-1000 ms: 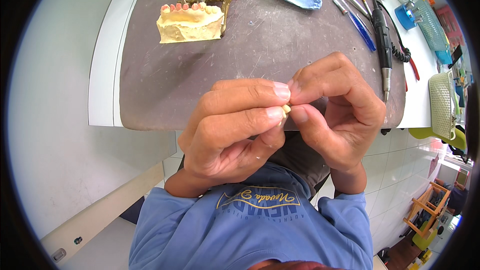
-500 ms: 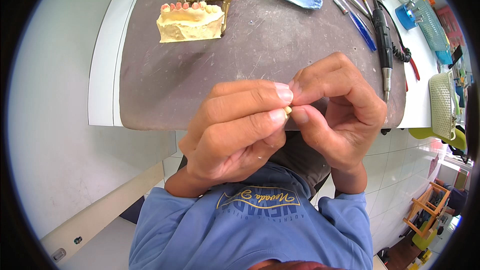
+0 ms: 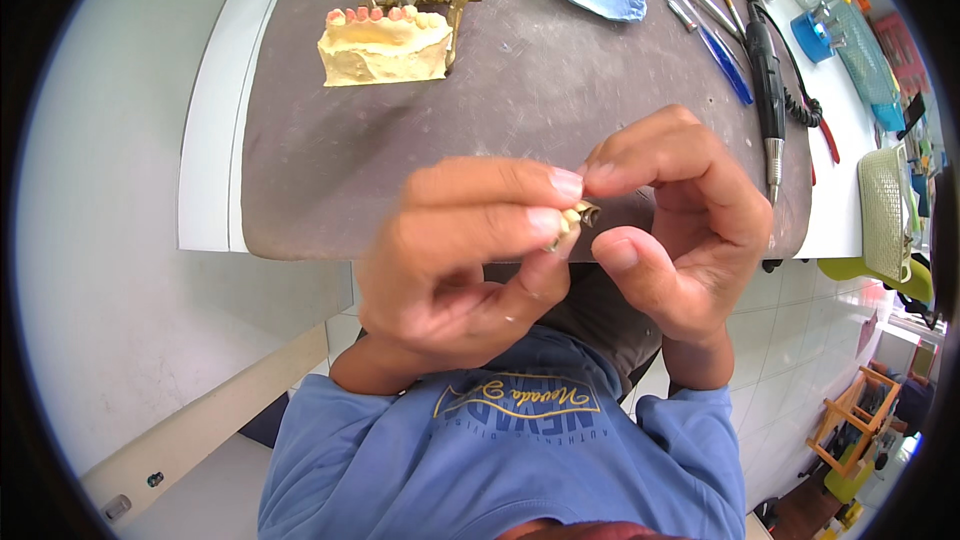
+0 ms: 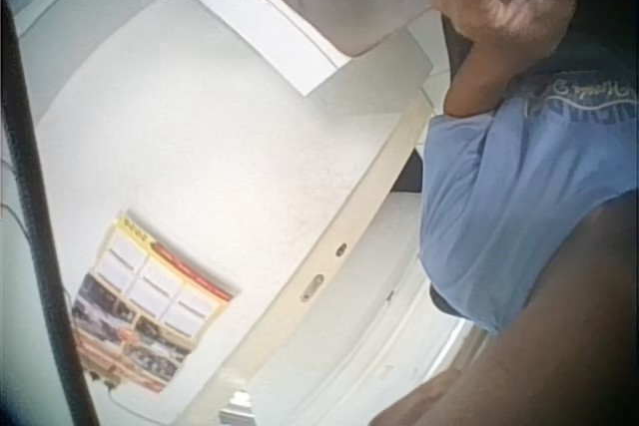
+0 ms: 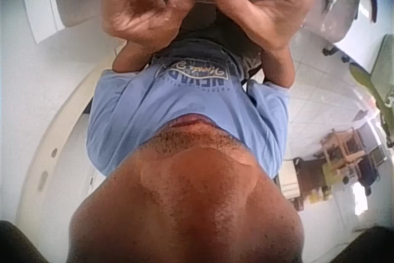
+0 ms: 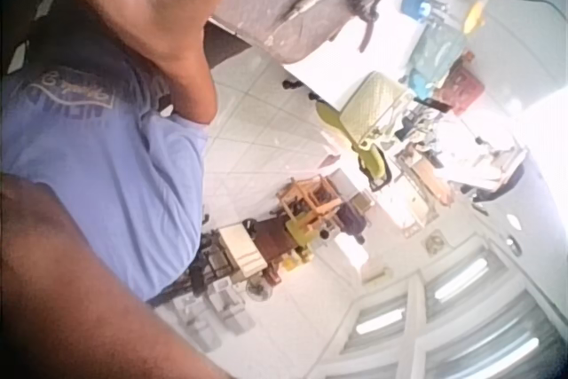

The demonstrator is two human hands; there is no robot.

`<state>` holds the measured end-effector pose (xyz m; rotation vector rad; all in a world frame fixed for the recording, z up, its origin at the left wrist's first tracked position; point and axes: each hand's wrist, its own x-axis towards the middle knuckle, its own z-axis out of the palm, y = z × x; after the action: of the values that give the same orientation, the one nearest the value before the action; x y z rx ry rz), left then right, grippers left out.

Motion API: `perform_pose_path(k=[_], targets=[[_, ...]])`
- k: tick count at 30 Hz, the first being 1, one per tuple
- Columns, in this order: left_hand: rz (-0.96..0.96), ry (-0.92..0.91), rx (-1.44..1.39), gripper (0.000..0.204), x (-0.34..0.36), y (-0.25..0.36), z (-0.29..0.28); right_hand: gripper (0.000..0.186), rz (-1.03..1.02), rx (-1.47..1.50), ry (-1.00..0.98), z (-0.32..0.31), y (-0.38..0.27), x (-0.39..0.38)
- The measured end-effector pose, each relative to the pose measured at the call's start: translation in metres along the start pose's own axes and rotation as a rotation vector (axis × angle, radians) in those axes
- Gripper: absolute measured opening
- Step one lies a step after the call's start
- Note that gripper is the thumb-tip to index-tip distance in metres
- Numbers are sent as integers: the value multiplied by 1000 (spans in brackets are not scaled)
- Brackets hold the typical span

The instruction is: The person uses a rotary tool to polish the surface of a dental prosthetic, occasionally holding the piece against a stone model to check the fit.

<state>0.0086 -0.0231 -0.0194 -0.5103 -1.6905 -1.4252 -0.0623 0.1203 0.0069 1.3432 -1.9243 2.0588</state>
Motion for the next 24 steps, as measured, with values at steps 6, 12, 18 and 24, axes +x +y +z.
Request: perform_pose_path(k=[6, 12, 18, 24], targets=[[-266, 86, -222, 25, 4, 8, -1, 24, 65, -60, 12, 2, -5, -1], [-490, 76, -252, 25, 12, 17, 1, 26, 47, -133, 59, 1, -2, -5], [-573, 106, -188, 26, 13, 18, 2, 32, 16, -138, 73, 1, -1, -6], [-589, 107, -199, 25, 13, 19, 1, 31, 40, -118, 81, 3, -4, -5]])
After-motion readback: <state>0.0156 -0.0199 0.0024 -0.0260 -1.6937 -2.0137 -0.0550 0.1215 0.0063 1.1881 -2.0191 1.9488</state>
